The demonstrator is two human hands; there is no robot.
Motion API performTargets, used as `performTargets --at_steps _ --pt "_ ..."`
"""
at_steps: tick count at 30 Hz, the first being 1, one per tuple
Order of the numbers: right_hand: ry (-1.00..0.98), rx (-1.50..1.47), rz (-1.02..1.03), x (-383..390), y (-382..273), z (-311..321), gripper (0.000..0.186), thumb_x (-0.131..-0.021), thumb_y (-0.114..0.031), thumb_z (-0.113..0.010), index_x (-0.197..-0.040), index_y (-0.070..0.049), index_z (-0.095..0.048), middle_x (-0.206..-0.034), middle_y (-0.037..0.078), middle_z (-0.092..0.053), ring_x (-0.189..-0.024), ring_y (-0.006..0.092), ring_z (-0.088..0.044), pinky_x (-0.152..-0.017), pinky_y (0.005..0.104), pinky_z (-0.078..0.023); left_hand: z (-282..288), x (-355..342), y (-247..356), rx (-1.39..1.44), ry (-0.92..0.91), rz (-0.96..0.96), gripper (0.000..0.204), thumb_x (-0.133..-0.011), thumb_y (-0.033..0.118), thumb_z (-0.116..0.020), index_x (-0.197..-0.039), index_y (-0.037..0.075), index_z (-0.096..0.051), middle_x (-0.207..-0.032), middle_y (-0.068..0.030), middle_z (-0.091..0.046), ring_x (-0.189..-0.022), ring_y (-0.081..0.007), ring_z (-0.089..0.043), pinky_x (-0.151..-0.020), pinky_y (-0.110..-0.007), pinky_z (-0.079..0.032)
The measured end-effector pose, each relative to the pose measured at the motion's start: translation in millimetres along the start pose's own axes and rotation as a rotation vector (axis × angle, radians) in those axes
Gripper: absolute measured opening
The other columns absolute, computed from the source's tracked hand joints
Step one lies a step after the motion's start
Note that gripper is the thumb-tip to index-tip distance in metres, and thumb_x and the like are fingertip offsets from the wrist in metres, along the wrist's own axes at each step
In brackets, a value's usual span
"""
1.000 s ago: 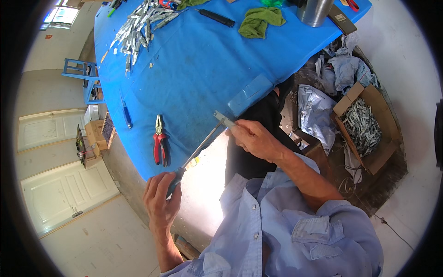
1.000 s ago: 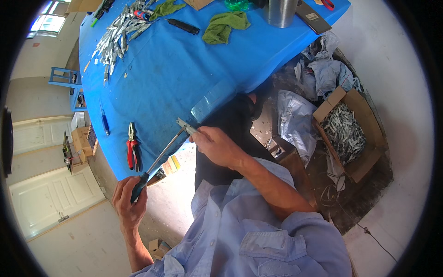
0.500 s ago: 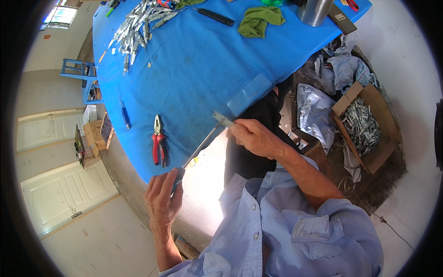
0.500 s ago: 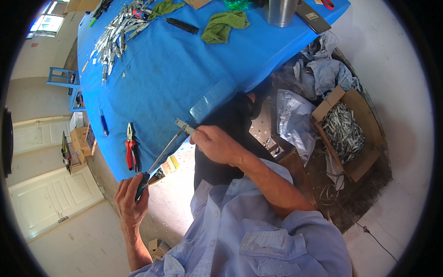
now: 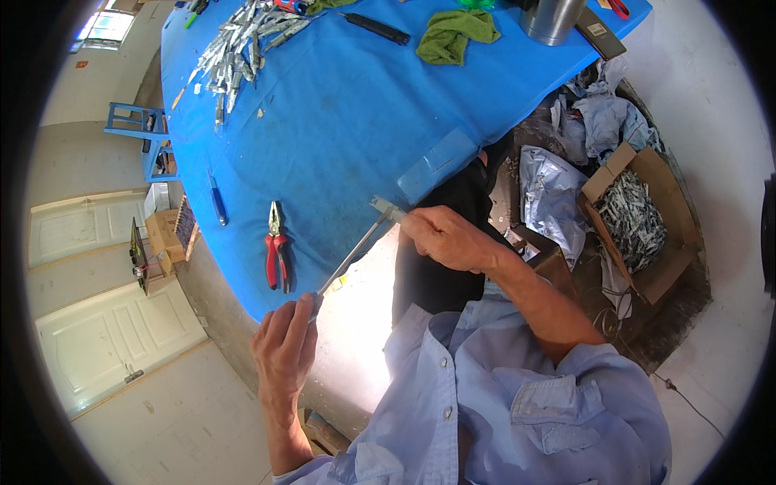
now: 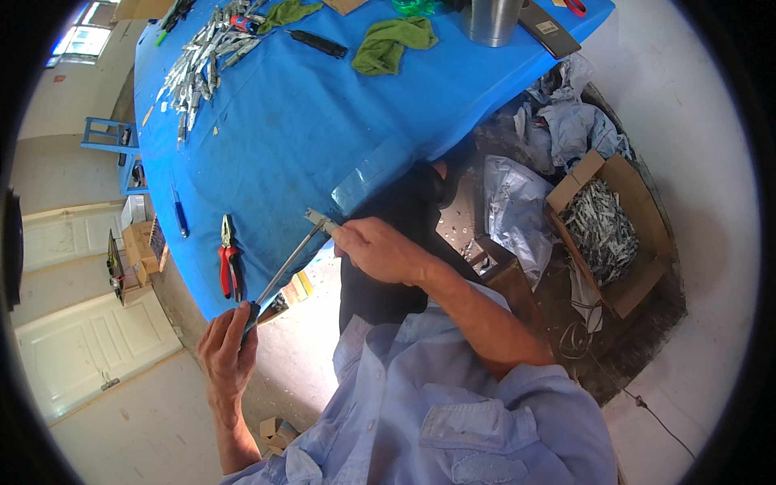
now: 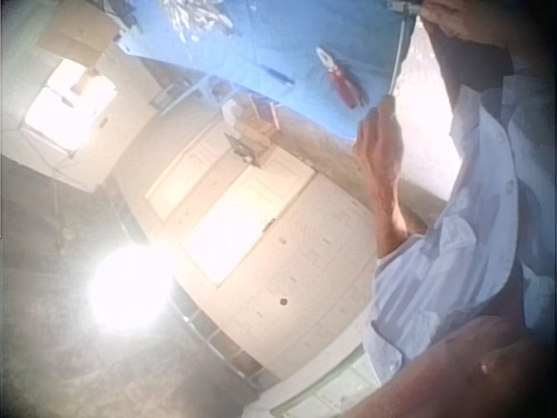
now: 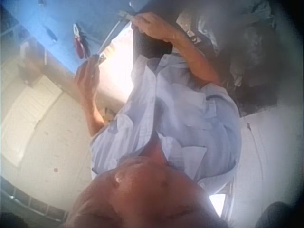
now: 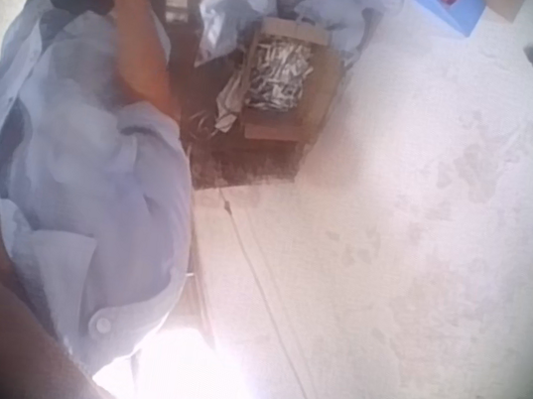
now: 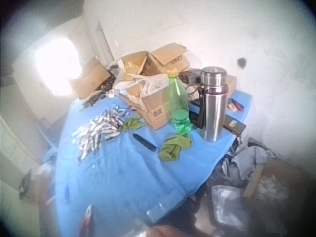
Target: The person uses pliers and a screwdriver to disassemble and adjust small metal nozzle components on a blue table, handling the items one at a time.
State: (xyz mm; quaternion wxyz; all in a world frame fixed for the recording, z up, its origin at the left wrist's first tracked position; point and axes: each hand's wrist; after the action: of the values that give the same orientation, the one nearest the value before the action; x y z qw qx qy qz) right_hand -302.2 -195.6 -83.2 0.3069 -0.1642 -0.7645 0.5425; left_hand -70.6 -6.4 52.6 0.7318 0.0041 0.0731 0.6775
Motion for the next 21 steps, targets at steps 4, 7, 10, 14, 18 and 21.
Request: performTargets --at_steps 4,7,10,14,18,21 --pt "0.016 0.079 0.07 -2 2 2 0.045 -0.109 -0.032 -0.048 -0.086 0.003 -0.067 -0.068 0.008 -0.056 -0.067 0.017 -0.054 -0.066 0.0355 -0.046 10 -6 9 -0.081 -0.061 -0.014 0.048 -0.079 -0.006 -0.08 -0.125 0.003 -0.07 -0.105 -0.0146 -0.074 -0.084 -0.0281 -0.071 -0.073 -0.038 -0.058" --pt "0.035 0.107 0.143 -5 8 2 0.044 -0.109 -0.028 -0.048 -0.082 0.002 -0.063 -0.065 0.006 -0.054 -0.063 0.0139 -0.052 -0.061 0.0339 -0.045 9 -7 7 -0.093 -0.063 -0.041 0.046 -0.08 -0.004 -0.082 -0.124 0.002 -0.071 -0.103 -0.0147 -0.074 -0.081 -0.0278 -0.071 -0.071 -0.037 -0.058" --pt "0.036 0.132 0.157 -5 10 1 0.042 -0.108 -0.027 -0.049 -0.083 0.003 -0.063 -0.069 0.011 -0.057 -0.066 0.0204 -0.055 -0.066 0.037 -0.047 5 -7 5 -0.039 -0.029 -0.035 0.046 -0.08 -0.003 -0.083 -0.124 0.0 -0.07 -0.102 -0.0157 -0.075 -0.08 -0.0282 -0.072 -0.071 -0.037 -0.058" --pt "0.029 0.183 0.131 -5 5 3 0.04 -0.107 -0.028 -0.052 -0.087 0.004 -0.065 -0.078 0.024 -0.064 -0.073 0.0363 -0.062 -0.072 0.0432 -0.049 -6 -5 -6 0.055 0.023 -0.027 0.045 -0.08 0.003 -0.084 -0.122 0.003 -0.07 -0.099 -0.011 -0.074 -0.078 -0.0265 -0.071 -0.064 -0.036 -0.056" --pt "-0.021 0.302 0.344 -9 18 6 0.036 -0.105 -0.026 -0.054 -0.088 0.004 -0.065 -0.083 0.026 -0.066 -0.079 0.0433 -0.065 -0.073 0.0451 -0.05 -19 -7 -4 0.181 -0.025 0.041 0.041 -0.083 0.006 -0.082 -0.122 0.007 -0.071 -0.1 -0.0102 -0.075 -0.08 -0.0283 -0.072 -0.067 -0.038 -0.057" --pt "-0.058 0.393 0.2 -3 33 -20 0.036 -0.104 -0.027 -0.055 -0.09 0.004 -0.066 -0.086 0.027 -0.068 -0.084 0.0452 -0.067 -0.073 0.0467 -0.051 -22 -31 26 0.191 -0.193 0.061 0.038 -0.081 0.0 -0.081 -0.118 0.0 -0.072 -0.101 -0.0161 -0.076 -0.087 -0.0296 -0.076 -0.077 -0.037 -0.06"
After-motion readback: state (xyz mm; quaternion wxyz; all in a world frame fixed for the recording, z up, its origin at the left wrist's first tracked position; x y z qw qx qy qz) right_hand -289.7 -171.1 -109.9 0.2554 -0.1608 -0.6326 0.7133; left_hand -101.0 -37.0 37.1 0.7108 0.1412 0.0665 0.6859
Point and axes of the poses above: each hand's wrist, its own x-axis away from the middle knuckle, its own z-axis out of the back of the hand, y = z × x
